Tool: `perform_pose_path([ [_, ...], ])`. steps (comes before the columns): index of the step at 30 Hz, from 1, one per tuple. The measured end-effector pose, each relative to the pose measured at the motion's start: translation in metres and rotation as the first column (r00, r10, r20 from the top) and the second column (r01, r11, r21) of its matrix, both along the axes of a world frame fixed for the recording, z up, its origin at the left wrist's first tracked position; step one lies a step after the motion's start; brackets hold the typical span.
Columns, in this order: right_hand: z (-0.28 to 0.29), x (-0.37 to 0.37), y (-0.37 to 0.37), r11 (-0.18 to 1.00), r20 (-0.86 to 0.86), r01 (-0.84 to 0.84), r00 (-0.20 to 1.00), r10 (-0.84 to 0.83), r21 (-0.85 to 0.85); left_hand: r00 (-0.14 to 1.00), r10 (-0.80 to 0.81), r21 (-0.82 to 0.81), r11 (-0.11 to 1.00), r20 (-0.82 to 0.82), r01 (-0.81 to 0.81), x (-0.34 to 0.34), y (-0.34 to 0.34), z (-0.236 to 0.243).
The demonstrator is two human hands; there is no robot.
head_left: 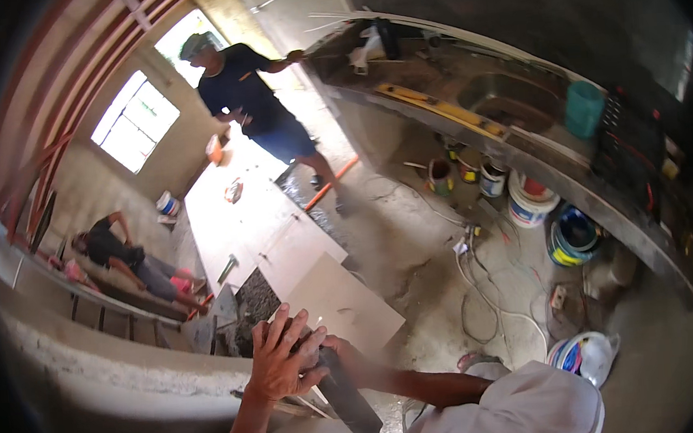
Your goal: The person installs a blade onto an angle grinder, plugs the power cord into an electrical outlet, and cuts a ceramic tile using the angle grinder.
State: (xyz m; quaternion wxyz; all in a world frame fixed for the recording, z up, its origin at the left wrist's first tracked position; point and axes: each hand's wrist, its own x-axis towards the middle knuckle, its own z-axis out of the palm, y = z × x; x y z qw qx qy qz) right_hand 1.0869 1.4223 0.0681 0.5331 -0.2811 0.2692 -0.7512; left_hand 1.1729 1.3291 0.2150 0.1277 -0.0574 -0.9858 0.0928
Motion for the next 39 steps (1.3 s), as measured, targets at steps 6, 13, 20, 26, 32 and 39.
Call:
perform_pose_path([
  [6,-0.031,0.041,-0.035,0.970,0.623,-0.130,0.782,-0.026,0.203,0.961,-0.215,0.176,0.953,-0.175,0.246,0.003,-0.058,-0.049],
  [13,-0.040,0.067,-0.022,0.895,0.470,0.297,0.770,-0.431,0.333,0.869,-0.389,0.291,0.831,-0.308,0.475,-0.004,-0.058,-0.068],
  [20,-0.059,0.080,0.000,0.443,-0.607,0.886,0.427,-0.670,0.134,0.795,-0.575,0.329,0.726,-0.193,0.604,-0.037,-0.028,-0.070],
  [26,-0.094,0.065,0.001,0.137,-0.651,0.960,-0.056,-0.757,-0.242,0.963,-0.181,0.563,0.783,-0.200,0.264,-0.050,0.028,-0.076],
  [32,-0.085,0.040,0.043,0.388,-0.201,0.868,0.459,-0.866,0.310,0.857,0.129,0.604,0.658,0.499,-0.451,-0.078,0.010,-0.070],
  [39,-0.027,-0.023,0.082,0.706,0.582,0.669,0.486,-0.652,0.232,0.957,-0.112,0.911,0.293,-0.267,0.288,-0.125,0.066,-0.139],
])
